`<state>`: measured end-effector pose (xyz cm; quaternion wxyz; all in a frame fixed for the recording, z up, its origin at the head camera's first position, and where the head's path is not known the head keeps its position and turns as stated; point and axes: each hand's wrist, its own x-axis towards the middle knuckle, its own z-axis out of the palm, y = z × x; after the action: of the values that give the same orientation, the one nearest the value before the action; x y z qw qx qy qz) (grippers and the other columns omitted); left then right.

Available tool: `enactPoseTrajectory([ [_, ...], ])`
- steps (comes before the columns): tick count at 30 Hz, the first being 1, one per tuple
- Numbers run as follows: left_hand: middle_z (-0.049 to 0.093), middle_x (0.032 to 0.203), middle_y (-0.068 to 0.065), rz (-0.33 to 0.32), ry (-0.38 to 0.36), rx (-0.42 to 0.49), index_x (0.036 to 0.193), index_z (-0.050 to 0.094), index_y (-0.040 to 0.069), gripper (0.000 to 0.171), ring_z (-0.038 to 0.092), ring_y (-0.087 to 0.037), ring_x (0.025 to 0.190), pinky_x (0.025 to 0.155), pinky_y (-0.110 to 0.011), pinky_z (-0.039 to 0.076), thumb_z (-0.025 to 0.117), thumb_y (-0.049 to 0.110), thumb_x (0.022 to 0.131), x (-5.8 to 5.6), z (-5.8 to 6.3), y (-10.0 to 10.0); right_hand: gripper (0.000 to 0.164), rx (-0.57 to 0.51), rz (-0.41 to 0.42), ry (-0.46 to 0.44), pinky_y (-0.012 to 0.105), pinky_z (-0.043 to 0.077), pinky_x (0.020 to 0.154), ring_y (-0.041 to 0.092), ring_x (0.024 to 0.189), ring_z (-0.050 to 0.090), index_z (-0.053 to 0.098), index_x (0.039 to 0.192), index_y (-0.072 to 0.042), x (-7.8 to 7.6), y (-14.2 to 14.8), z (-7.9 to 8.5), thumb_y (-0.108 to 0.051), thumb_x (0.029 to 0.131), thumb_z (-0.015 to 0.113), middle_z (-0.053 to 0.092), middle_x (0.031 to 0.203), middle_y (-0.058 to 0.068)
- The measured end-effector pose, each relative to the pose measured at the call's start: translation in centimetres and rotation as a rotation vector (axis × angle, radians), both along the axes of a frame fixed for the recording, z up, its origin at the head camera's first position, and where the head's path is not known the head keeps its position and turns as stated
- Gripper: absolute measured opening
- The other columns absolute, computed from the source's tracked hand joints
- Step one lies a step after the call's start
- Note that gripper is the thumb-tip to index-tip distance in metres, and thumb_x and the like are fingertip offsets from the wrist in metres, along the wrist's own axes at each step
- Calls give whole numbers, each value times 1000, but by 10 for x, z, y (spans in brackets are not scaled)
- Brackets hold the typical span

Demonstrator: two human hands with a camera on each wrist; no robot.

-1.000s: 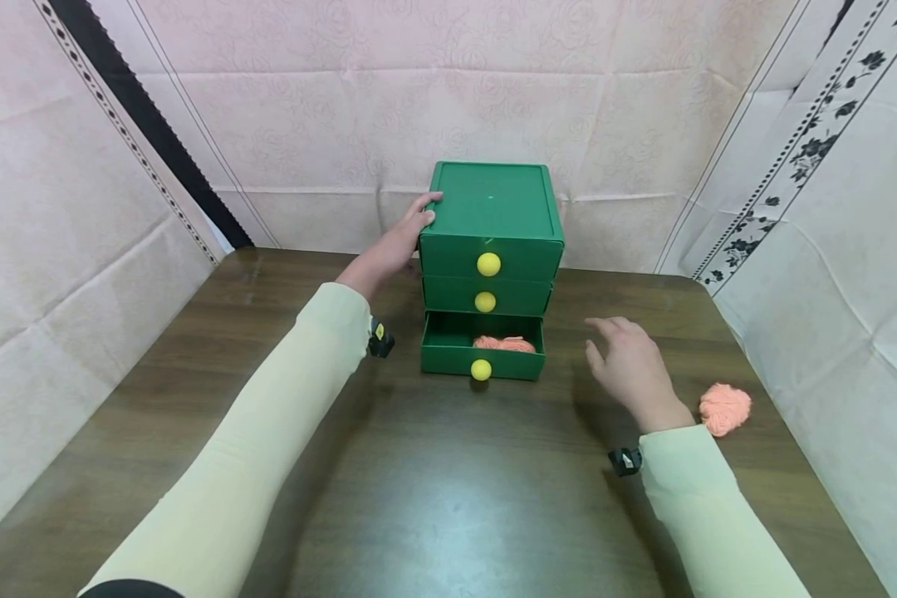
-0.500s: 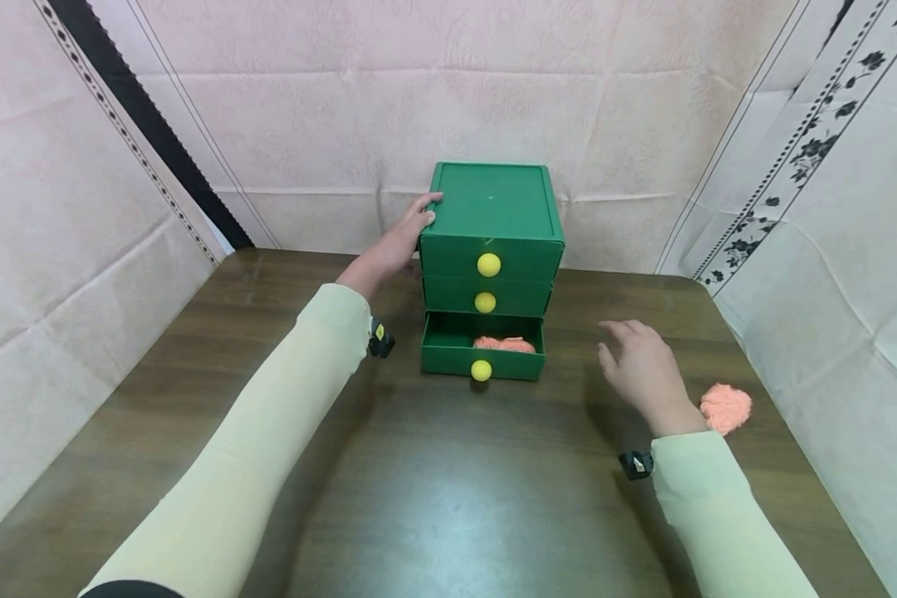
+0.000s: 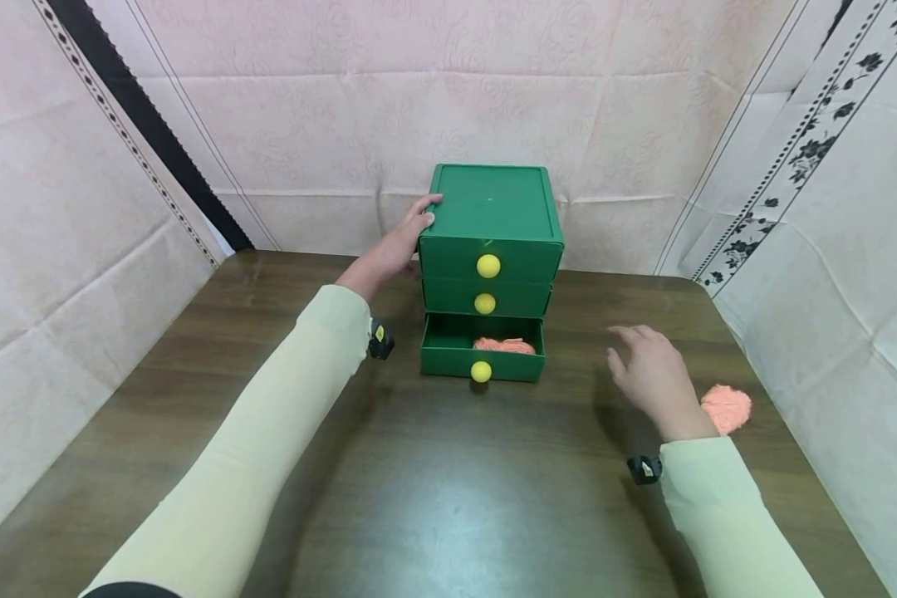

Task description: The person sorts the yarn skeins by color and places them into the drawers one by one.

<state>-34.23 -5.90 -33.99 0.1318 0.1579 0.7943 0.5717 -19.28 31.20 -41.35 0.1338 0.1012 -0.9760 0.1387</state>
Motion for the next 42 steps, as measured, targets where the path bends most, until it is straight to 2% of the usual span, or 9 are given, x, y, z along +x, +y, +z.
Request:
enactPoseTrajectory([
  [10,5,162,10,3,0,-10,145,17,56,43,20,-30,146,100,-65,37,26,53,102,0,1,0,38,15,-13,-8,64,41,90,50,111,53,59,125,3,1,6,2,-13,91,59,57,123,31],
  [14,3,162,10,-5,-17,-17,147,15,54,45,19,-30,147,101,-64,37,25,51,103,2,4,0,38,15,-23,-10,65,42,88,51,110,54,59,124,4,2,9,1,-14,91,59,57,122,32],
  [22,3,163,4,-29,-40,-23,152,12,43,49,21,-33,145,99,-62,41,24,43,105,26,26,-1,37,24,-40,3,64,43,84,51,106,56,60,123,4,2,14,1,-14,91,59,58,119,32],
  [25,3,163,4,-29,-40,-23,153,12,43,49,20,-33,146,100,-62,40,24,43,105,29,27,-1,36,26,-40,10,64,43,84,51,105,56,60,122,4,3,16,1,-14,90,60,58,118,32],
  [28,2,163,4,-29,-46,-9,152,12,43,49,19,-34,146,101,-65,37,24,43,105,27,26,-1,36,31,-34,26,63,43,84,51,105,56,61,121,4,4,19,1,-14,90,60,59,117,32],
  [36,1,162,9,-23,-44,33,148,15,52,46,16,-32,147,100,-70,34,26,50,103,4,5,-1,37,39,-47,-18,64,42,85,52,106,55,61,121,4,6,25,1,-15,90,62,57,119,33],
  [42,4,162,11,-11,-5,23,144,18,57,43,16,-30,147,101,-68,35,27,54,102,-1,0,0,39,47,-67,-67,66,40,88,53,109,52,60,123,4,8,29,3,-16,90,61,53,124,34],
])
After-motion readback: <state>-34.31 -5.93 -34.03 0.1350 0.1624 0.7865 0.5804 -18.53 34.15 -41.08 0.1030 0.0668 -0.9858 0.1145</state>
